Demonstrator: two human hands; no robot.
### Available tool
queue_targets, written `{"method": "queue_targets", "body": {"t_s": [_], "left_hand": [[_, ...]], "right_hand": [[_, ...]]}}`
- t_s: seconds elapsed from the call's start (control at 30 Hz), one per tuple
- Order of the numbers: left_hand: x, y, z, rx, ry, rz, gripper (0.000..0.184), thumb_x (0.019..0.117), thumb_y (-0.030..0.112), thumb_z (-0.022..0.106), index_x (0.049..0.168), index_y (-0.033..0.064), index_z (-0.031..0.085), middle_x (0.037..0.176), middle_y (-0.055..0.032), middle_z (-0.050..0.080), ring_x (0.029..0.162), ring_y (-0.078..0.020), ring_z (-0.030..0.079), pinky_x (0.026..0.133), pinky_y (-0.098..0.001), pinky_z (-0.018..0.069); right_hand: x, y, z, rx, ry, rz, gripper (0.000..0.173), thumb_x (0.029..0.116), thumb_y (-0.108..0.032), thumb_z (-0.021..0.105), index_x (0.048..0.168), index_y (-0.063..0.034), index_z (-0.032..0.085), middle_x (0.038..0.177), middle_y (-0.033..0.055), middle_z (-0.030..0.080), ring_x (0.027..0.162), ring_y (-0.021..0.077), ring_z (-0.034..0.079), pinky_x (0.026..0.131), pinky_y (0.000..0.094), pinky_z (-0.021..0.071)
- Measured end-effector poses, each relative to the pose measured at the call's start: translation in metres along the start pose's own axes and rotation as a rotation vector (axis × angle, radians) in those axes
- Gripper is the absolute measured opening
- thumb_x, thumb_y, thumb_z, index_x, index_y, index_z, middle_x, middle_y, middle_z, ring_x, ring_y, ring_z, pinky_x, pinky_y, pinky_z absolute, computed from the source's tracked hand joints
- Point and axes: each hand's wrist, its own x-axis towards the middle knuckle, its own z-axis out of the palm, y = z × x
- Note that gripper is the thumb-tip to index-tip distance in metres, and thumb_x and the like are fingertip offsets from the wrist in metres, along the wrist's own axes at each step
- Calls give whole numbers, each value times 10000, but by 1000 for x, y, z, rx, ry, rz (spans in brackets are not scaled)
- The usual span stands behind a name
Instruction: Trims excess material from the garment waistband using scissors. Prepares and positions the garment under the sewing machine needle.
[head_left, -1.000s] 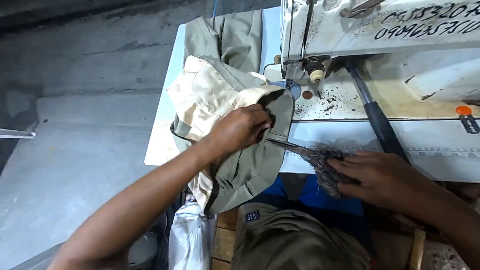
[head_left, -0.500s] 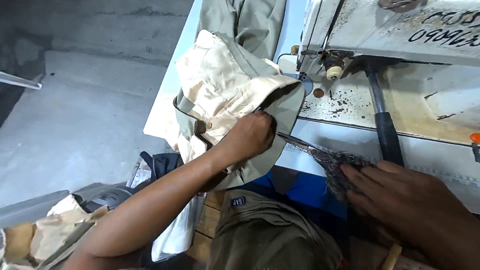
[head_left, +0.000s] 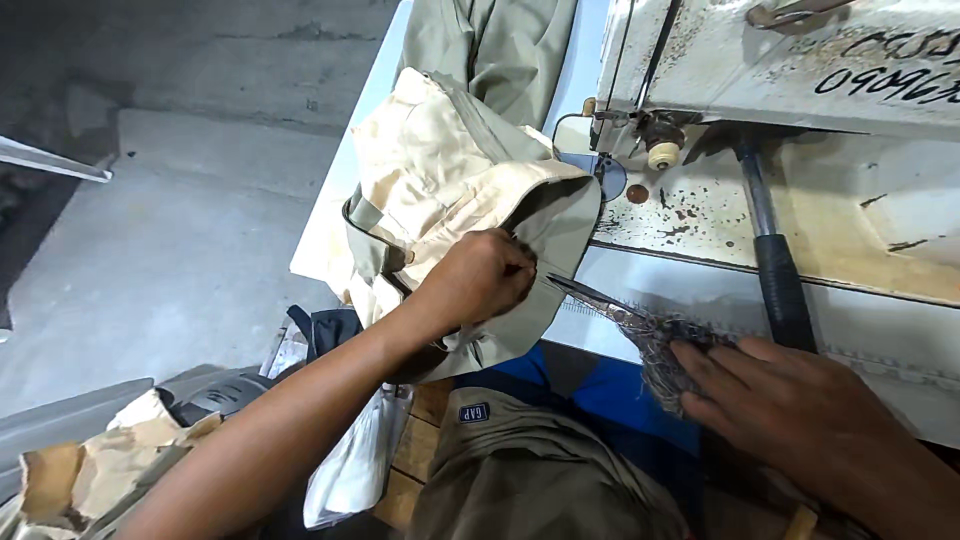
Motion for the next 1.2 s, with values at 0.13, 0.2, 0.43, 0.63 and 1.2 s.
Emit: {"method": "queue_targets", "body": {"t_s": [0.13, 0.2, 0.43, 0.63, 1.2], "left_hand": [[21, 30, -9, 259, -257, -94, 159, 924, 173, 708, 831, 46, 723, 936, -142, 691, 878, -332, 689, 712, -542, 551], [30, 32, -7, 306, -310, -78, 198, 911, 182, 708, 797, 23, 680, 898, -149, 674, 858, -338, 681, 697, -531, 537], [6, -10, -2, -88, -183, -59, 144, 917, 179, 663, 807, 86, 657, 802, -28, 630, 713, -135, 611, 624, -354, 524], [-4, -21, -1, -260, -132, -102, 121, 909, 183, 661, 792, 152, 651, 788, 50, 621, 666, -27, 574, 571, -227, 484], [-11, -29, 16, -98, 66, 134, 117, 892, 180, 626, 800, 115, 660, 831, 16, 635, 786, -53, 614, 676, -221, 517]], "right_hand": [[6, -2, -6, -59, -13, -4, 411, 1047, -282, 415, 1097, 1, 710, 661, 111, 592, 547, 322, 569, 437, 397, 401], [8, 0, -5, -68, -27, -11, 406, 1047, -280, 417, 1093, 3, 706, 666, 116, 593, 550, 326, 574, 441, 401, 406], [9, 2, -3, -13, -106, -9, 419, 1039, -312, 427, 1055, 13, 691, 633, 113, 580, 531, 329, 582, 432, 406, 423], [10, 14, 1, 89, -21, -30, 503, 1020, -424, 412, 1072, -45, 739, 617, 75, 579, 511, 291, 536, 426, 390, 378], [24, 4, -11, 3, -101, -69, 318, 1049, -234, 460, 1080, -8, 681, 641, 99, 550, 530, 303, 531, 432, 389, 377]]}}
